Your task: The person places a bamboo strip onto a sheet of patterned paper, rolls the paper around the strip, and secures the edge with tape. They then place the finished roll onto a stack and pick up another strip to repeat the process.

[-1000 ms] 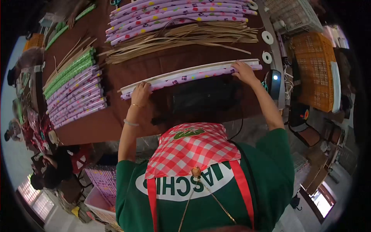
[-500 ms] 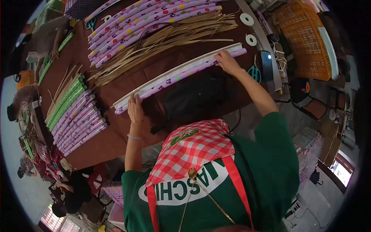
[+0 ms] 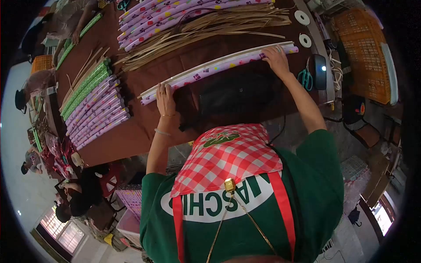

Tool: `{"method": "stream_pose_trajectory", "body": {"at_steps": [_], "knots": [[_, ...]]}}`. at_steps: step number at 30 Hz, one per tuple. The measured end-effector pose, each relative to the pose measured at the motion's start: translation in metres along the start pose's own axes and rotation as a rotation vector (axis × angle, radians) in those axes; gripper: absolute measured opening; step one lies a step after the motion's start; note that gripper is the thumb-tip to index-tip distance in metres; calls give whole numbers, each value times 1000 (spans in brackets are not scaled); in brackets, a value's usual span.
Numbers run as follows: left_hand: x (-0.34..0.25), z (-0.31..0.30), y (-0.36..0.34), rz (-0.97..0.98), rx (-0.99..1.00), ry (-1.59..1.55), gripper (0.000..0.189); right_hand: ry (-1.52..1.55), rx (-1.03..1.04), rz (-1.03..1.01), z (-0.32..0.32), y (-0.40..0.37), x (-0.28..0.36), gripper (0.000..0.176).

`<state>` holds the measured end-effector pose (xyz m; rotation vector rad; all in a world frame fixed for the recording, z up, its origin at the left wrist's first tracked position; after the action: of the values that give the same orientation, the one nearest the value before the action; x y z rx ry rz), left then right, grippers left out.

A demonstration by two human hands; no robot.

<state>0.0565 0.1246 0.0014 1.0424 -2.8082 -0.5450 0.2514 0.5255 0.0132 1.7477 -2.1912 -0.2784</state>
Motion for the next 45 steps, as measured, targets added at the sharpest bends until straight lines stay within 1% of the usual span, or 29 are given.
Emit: {"method": "stream_pose_trajectory", "body": {"at_steps": [2, 3, 5, 6, 7, 9, 10, 11, 13, 14, 15, 16, 17, 18, 19, 20, 22, 25, 26, 27, 29, 30, 33, 34, 35, 37, 40, 45], "knots": [[-18, -15, 13, -43, -40, 50, 40, -3, -31, 5, 1, -2, 0, 31], [-26, -16, 18, -24, -43, 11, 42, -5, -30, 24, 1, -3, 1, 31], [-43, -15, 30, 106, 20, -106, 38, -7, -31, 49, 2, -6, 3, 32], [-43, -6, 32, 84, 38, -178, 34, 4, -52, 62, 2, -8, 4, 32], [-44, 0, 30, 90, 39, -182, 34, 12, -72, 75, 3, -11, 4, 32], [-43, 6, 30, 36, -47, -207, 29, 26, -25, 123, 7, -12, 2, 34], [-44, 3, 30, 1, 12, -201, 31, 46, -14, 139, 4, -12, -1, 35], [-44, 2, 31, 19, 24, -187, 32, 141, 14, 130, -2, -12, -7, 30], [-40, 8, 28, 73, 37, -158, 40, 241, -113, 203, -29, -8, -33, 25], [-38, 14, 25, 79, 58, -112, 38, 238, -174, 295, -26, -15, -64, 20], [-36, 17, 20, 85, 85, -65, 37, 242, -187, 415, -29, -20, -91, 19], [-38, 14, 20, 101, 61, -69, 39, 244, -201, 537, -31, -25, -119, 18], [-40, 12, 21, 97, 51, -90, 43, 254, -226, 546, -32, -28, -142, 19], [-41, 11, 22, 93, 37, -109, 48, 411, -113, 676, -26, -31, -161, 21], [-42, 11, 21, 88, 67, -72, 48, 568, 2, 802, -23, -29, -175, 23], [-42, 10, 20, 71, 68, -72, 47, 611, 100, 895, -16, -28, -183, 24], [-46, 4, 22, 68, 66, -86, 42, 620, 278, 904, -15, -20, -186, 25], [-47, 2, 25, 60, 110, -85, 40, 672, 345, 924, -15, -11, -185, 26], [-48, 1, 26, 54, 144, -34, 39, 696, 380, 931, -16, -6, -184, 26], [-48, 2, 25, 54, 158, -33, 39, 701, 392, 938, -13, -7, -186, 26], [-46, 3, 24, 69, 129, -26, 39, 849, 407, 967, -6, -7, -188, 26], [-47, 0, 27, 68, 141, -23, 39, 855, 417, 972, -5, -7, -188, 26], [-50, -5, 31, 56, 170, -70, 38, 786, 491, 896, -6, -6, -189, 25], [-50, -5, 30, 53, 177, -66, 38, 786, 414, 803, -3, -6, -189, 24], [-50, -4, 30, 48, 182, -62, 39, 787, 422, 805, 0, -7, -190, 24], [-48, -2, 29, 43, 195, -57, 38, 644, 406, 797, -6, -2, -186, 23], [-45, -3, 28, 49, 210, -37, 38, 629, 437, 837, 3, -1, -193, 21], [-44, 0, 27, 78, 175, -55, 40, 542, 500, 885, -13, 14, -184, 20]]}}
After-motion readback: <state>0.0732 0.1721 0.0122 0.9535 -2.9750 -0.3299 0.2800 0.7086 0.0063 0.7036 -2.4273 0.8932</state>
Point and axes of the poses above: each hand's wrist, its own y-axis towards the middle knuckle, its own z-axis out of the palm, x = y × z, the point moved 3 cm from there along y, towards the middle knuckle, and after that the axes turned 9 degrees about -x, right-handed, at the moved point
